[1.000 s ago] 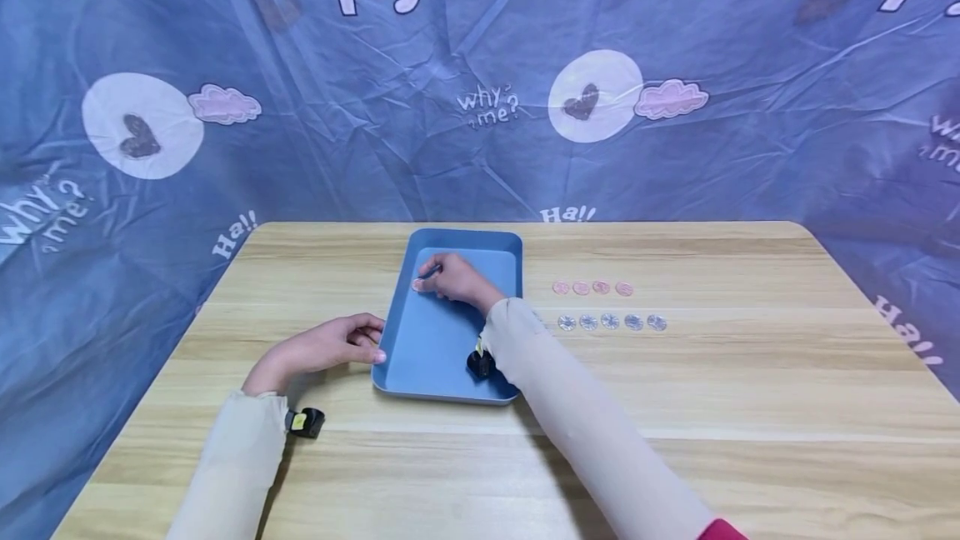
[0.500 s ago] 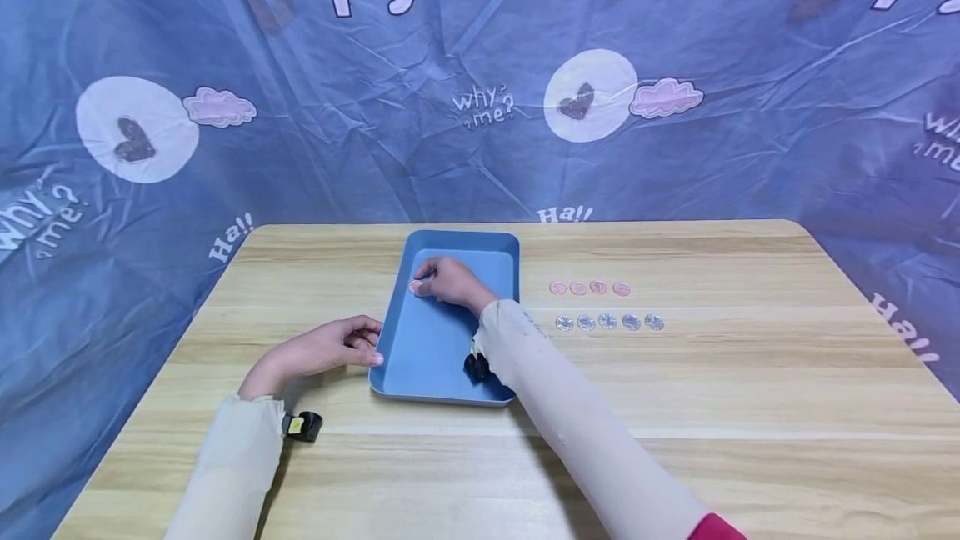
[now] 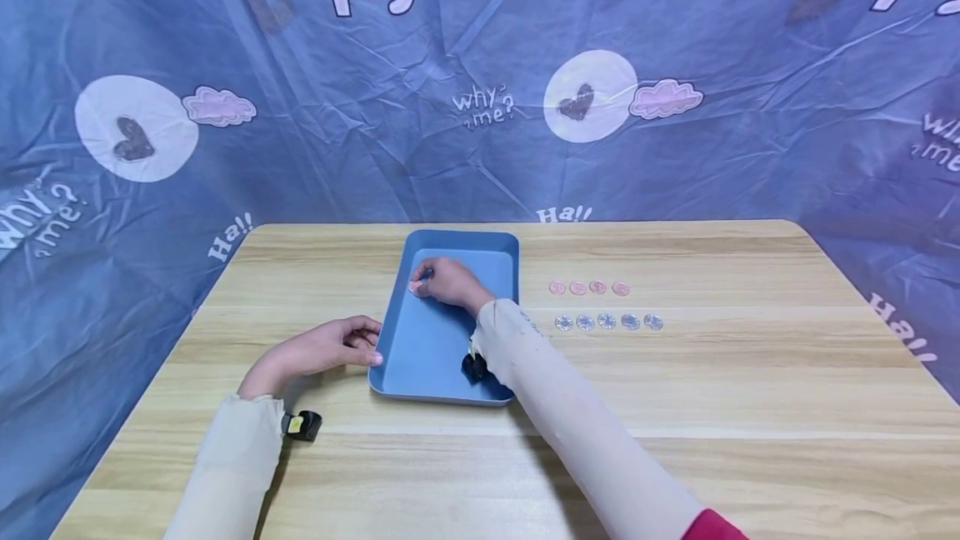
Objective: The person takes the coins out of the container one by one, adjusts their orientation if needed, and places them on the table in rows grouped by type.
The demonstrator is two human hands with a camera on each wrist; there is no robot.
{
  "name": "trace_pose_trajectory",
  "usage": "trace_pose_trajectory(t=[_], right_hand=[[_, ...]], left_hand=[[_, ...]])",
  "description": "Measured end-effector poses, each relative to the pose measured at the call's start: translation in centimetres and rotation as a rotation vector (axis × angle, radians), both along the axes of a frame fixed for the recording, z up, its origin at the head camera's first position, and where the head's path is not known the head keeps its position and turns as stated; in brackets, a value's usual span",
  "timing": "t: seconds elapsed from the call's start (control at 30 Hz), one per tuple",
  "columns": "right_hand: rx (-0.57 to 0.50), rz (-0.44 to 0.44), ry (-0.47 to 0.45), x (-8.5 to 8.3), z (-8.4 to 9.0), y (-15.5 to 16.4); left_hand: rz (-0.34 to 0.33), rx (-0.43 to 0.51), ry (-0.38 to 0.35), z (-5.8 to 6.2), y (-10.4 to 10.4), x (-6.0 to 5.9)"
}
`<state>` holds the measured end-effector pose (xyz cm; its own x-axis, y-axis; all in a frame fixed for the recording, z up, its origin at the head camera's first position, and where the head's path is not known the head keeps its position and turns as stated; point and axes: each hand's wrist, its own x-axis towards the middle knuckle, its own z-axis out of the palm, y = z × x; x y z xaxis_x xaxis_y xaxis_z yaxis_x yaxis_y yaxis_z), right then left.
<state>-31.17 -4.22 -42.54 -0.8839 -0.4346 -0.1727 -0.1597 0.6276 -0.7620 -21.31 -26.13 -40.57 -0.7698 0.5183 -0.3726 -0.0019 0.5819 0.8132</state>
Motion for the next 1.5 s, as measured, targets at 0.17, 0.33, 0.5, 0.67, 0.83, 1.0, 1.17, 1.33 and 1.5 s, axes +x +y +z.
trace_pose_trajectory(t=[0.17,0.33,0.5,0.67,0.83,1.0,1.17,1.33,1.5], right_hand=[[-0.015,0.007,-0.013,-0.1,0.0,0.0],[-0.032,0.015,-0.043,-0.2,-0.2,0.1],[-0.05,0.039,-0.058,-0.4,-0.2,0.2],[-0.08,0.075,-0.016,-0.6,-0.1,0.3],[-0.087,0.06,-0.016,-0.5,-0.1,0.3],[-0.108,0.045,-0.013,-0.3,-0.1,0.3],[-0.124,0.05,-0.041,-0.4,0.2,0.3],[-0.133,0.08,-0.114,-0.4,1.0,0.3],[-0.121,0.121,-0.145,-0.4,2.3,0.3]], left_hand=[[0.002,-0.005,-0.004,0.1,0.0,0.1],[-0.004,0.004,0.003,0.0,0.0,0.2],[0.003,-0.012,0.027,-0.1,-0.1,0.2],[0.023,-0.038,0.062,0.0,-0.2,0.1],[0.017,-0.04,0.056,0.0,0.0,0.1],[0.011,-0.017,0.027,-0.1,0.2,0.0],[0.008,0.003,0.005,-0.1,0.1,0.0],[0.01,-0.013,0.021,-0.1,0.1,0.0],[0.008,-0.009,0.015,0.0,0.0,0.1]])
